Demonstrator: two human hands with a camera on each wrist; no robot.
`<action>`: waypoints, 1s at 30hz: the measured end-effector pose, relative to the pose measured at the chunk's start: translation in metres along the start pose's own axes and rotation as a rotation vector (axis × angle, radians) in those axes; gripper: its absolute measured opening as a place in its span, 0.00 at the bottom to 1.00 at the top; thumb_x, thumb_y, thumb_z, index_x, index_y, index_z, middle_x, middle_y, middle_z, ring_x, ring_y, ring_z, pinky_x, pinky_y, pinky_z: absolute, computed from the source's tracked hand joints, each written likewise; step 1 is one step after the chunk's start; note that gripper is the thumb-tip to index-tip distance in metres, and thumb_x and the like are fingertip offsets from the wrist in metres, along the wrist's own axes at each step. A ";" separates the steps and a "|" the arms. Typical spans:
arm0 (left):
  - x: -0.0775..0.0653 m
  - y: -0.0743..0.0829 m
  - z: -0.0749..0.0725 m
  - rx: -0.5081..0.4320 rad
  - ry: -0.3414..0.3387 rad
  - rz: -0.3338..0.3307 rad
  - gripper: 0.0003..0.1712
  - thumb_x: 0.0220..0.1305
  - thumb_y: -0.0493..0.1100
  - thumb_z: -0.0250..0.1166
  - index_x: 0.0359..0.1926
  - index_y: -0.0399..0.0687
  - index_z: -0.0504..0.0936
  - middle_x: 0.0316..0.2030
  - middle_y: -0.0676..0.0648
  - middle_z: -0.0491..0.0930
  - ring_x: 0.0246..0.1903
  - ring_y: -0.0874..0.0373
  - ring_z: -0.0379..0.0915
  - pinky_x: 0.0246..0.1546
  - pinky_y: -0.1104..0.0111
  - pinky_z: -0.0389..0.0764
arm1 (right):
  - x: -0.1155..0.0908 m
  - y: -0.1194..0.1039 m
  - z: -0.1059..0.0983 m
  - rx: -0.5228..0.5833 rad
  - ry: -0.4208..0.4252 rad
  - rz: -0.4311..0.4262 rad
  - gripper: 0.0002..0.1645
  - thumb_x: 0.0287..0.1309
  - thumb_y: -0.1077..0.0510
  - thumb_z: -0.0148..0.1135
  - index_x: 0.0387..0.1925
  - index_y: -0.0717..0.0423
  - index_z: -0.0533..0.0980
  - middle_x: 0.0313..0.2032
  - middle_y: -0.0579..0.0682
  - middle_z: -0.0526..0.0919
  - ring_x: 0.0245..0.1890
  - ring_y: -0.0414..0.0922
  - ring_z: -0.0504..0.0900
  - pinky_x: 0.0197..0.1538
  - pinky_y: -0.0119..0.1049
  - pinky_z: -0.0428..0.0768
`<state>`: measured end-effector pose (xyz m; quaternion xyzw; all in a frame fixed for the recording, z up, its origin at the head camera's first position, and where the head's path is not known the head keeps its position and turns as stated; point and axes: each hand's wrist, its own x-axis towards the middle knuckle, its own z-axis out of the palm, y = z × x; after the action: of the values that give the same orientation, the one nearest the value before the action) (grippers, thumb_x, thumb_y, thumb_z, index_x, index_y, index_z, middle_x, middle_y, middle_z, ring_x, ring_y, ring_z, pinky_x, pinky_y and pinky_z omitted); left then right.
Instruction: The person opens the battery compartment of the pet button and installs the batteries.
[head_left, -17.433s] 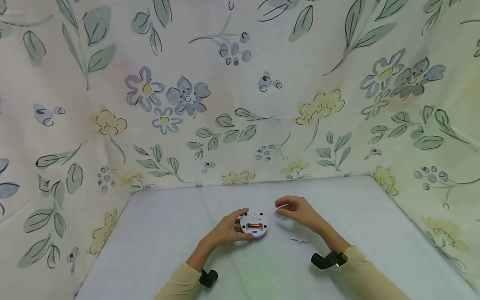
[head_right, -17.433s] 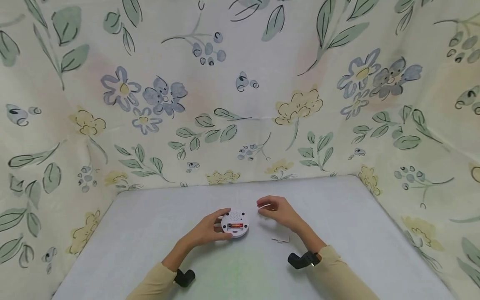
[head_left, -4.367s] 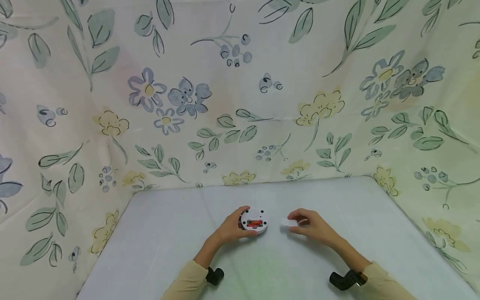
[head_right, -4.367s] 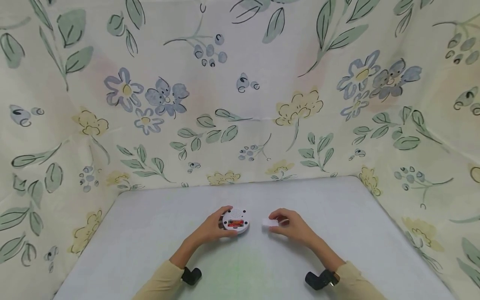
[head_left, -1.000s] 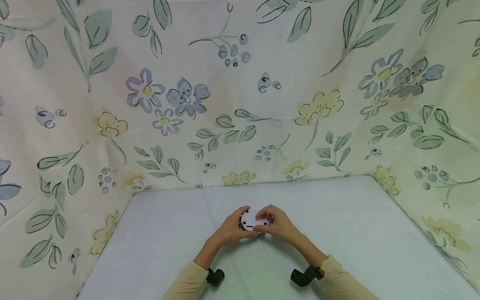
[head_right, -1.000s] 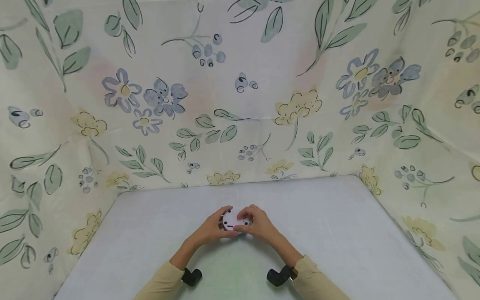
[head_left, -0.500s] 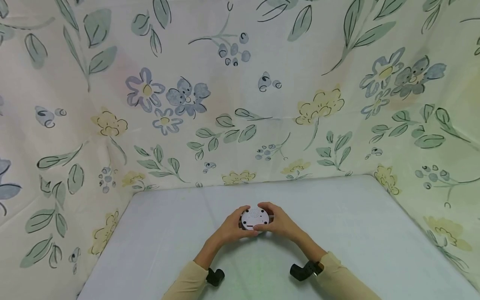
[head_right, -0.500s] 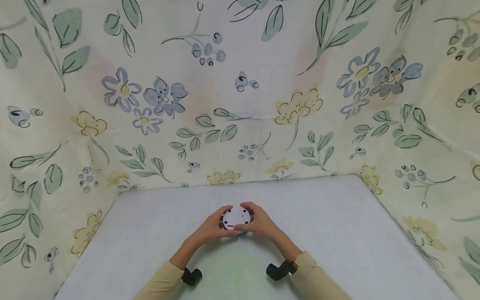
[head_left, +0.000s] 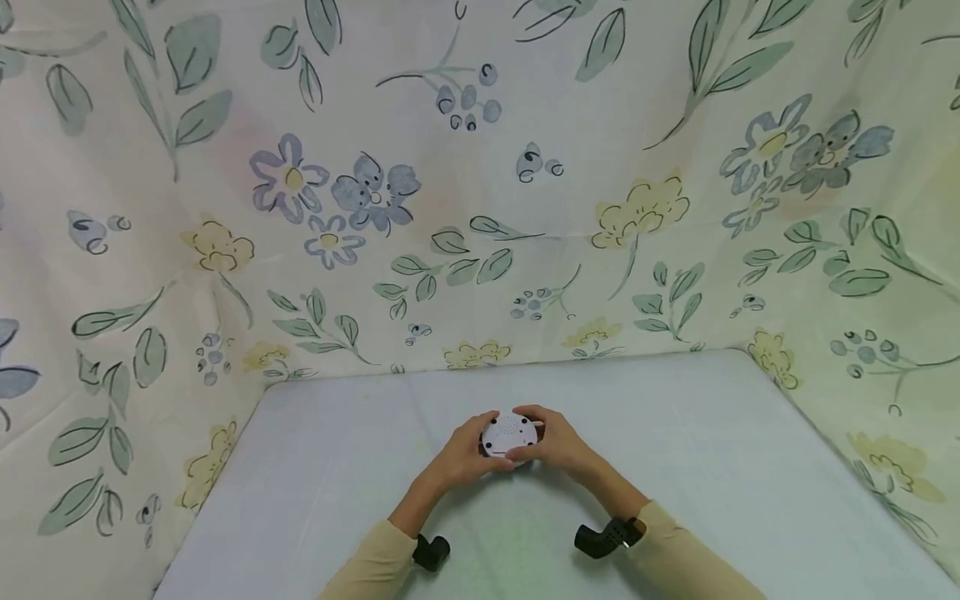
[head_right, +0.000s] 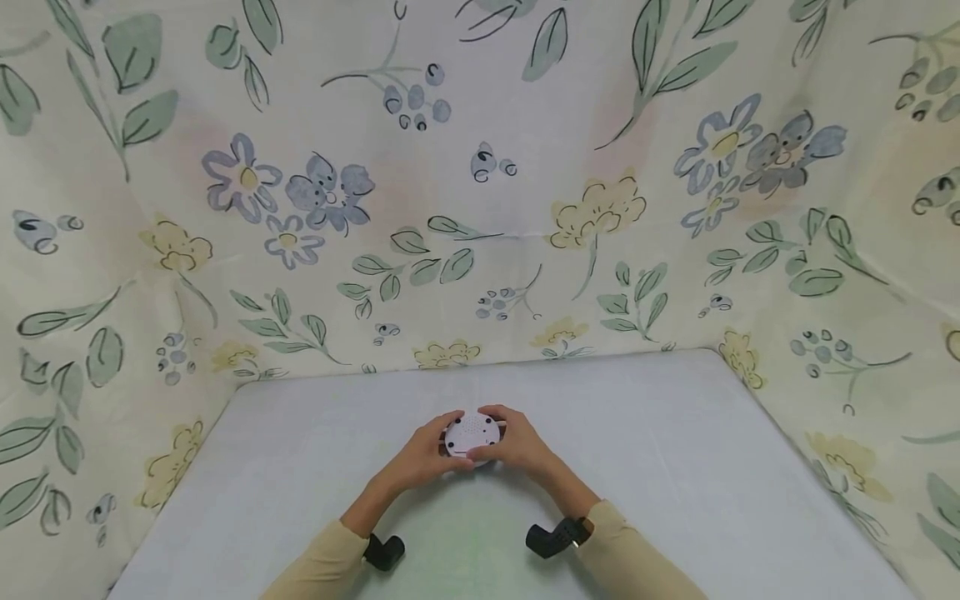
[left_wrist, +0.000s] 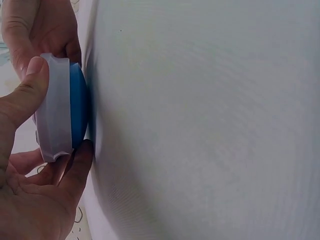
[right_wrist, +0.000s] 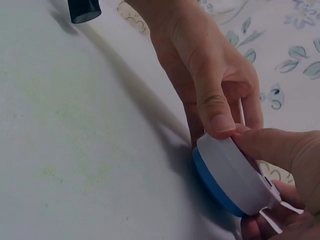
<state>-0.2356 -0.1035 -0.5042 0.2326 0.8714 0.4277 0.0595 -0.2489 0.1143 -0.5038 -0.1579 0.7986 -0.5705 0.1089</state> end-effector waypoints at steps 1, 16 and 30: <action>0.000 0.000 0.000 0.000 0.000 -0.003 0.50 0.58 0.47 0.78 0.73 0.31 0.62 0.68 0.35 0.67 0.64 0.44 0.65 0.63 0.49 0.68 | 0.000 -0.001 0.000 0.012 0.002 0.006 0.45 0.46 0.61 0.83 0.65 0.65 0.72 0.55 0.57 0.78 0.45 0.50 0.78 0.45 0.39 0.77; -0.002 0.003 0.000 -0.013 -0.002 -0.032 0.50 0.58 0.48 0.78 0.72 0.31 0.63 0.68 0.33 0.67 0.65 0.41 0.65 0.62 0.47 0.68 | -0.004 0.007 -0.007 0.061 -0.118 -0.003 0.50 0.54 0.55 0.79 0.72 0.64 0.64 0.63 0.58 0.73 0.53 0.52 0.76 0.51 0.39 0.77; -0.004 0.001 -0.003 -0.072 -0.002 -0.035 0.50 0.58 0.48 0.79 0.73 0.33 0.63 0.68 0.34 0.67 0.63 0.42 0.67 0.61 0.48 0.70 | -0.006 0.014 -0.012 0.042 -0.217 -0.160 0.50 0.54 0.64 0.78 0.74 0.63 0.62 0.66 0.60 0.69 0.55 0.53 0.76 0.52 0.35 0.79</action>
<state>-0.2327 -0.1067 -0.5017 0.2155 0.8594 0.4574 0.0762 -0.2493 0.1316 -0.5131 -0.2795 0.7548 -0.5736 0.1518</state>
